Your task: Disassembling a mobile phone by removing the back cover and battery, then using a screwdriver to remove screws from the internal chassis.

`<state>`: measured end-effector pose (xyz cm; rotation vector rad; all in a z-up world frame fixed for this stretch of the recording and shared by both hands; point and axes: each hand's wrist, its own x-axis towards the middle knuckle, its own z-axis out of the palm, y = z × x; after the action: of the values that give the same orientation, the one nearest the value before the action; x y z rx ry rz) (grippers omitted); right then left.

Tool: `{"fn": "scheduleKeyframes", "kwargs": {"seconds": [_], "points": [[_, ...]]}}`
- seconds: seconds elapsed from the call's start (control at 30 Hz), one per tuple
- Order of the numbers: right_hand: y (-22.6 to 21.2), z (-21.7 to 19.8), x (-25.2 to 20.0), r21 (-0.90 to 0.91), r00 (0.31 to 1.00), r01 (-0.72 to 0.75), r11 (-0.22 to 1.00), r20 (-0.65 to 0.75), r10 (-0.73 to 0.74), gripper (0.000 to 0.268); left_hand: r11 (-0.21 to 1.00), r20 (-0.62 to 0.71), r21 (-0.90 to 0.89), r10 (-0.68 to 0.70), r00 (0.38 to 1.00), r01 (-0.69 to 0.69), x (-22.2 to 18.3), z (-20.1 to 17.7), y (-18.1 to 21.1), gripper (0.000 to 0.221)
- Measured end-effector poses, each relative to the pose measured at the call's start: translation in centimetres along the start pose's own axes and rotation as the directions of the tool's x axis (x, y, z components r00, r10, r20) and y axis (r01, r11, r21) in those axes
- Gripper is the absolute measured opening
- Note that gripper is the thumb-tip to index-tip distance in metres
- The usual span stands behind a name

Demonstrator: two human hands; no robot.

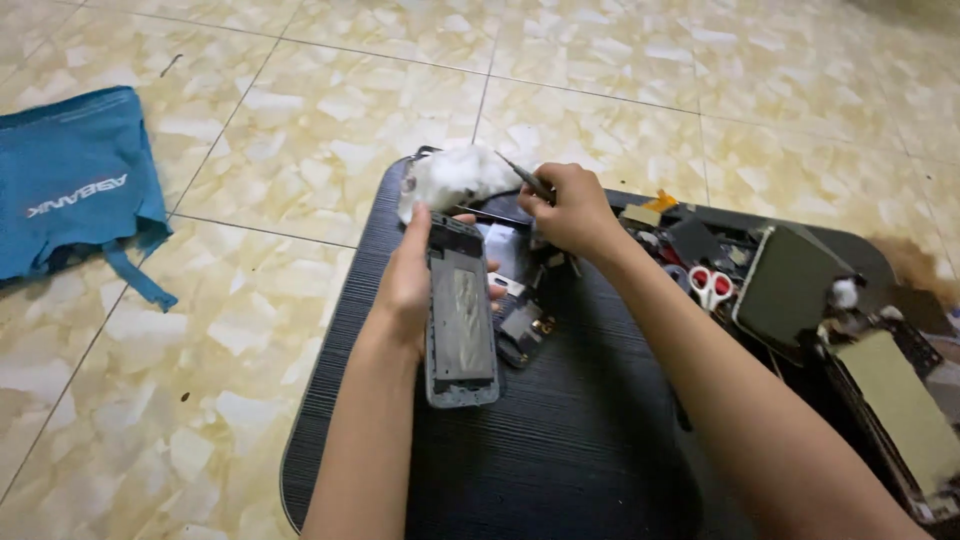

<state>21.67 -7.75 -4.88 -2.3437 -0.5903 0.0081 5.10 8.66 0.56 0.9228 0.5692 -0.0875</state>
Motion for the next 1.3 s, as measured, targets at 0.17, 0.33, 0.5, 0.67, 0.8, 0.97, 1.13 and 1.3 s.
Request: {"fn": "scheduleKeyframes", "kwargs": {"seconds": [0.17,0.33,0.5,0.67,0.8,0.97,1.13,1.3], "points": [[-0.6,1.2,1.1,0.046,0.999,-0.003,0.999,0.044,0.001,0.01,1.0,0.026,-0.021,-0.011,1.0,0.012,1.1,-0.5,-0.1,0.076],[-0.2,0.9,0.6,0.097,1.0,-0.014,0.995,0.003,0.014,0.014,1.0,0.076,-0.026,0.001,0.997,0.0,1.6,-0.9,-0.9,0.078],[1.0,-1.6,-1.9,0.311,0.988,-0.109,0.944,-0.067,0.136,0.023,0.995,0.107,-0.098,-0.024,0.994,0.035,0.7,0.0,-1.4,0.076],[-0.3,-4.7,-9.4,0.449,0.983,-0.147,0.881,-0.035,0.182,0.029,0.99,0.209,-0.131,-0.032,0.977,0.06,0.2,1.6,-3.8,0.077],[-1.5,-5.4,-16.9,0.692,0.977,-0.138,0.709,-0.021,0.211,0.027,0.988,0.303,-0.13,-0.042,0.952,0.085,-0.8,2.9,-5.7,0.079],[-2.8,-7.1,-22.5,0.713,0.951,-0.122,0.691,-0.114,0.286,0.021,0.98,0.476,-0.137,-0.062,0.877,0.144,-2.0,3.4,-8.2,0.084],[-2.0,-8.4,-24.3,0.645,0.944,-0.071,0.761,-0.204,0.261,0.023,0.986,0.572,-0.061,-0.091,0.815,0.153,-2.7,4.3,-9.6,0.087],[-5.4,-9.5,-24.5,0.623,0.937,-0.05,0.781,-0.241,0.252,0.026,0.99,0.589,0.003,-0.116,0.8,0.141,-3.2,4.8,-9.7,0.084]]}}
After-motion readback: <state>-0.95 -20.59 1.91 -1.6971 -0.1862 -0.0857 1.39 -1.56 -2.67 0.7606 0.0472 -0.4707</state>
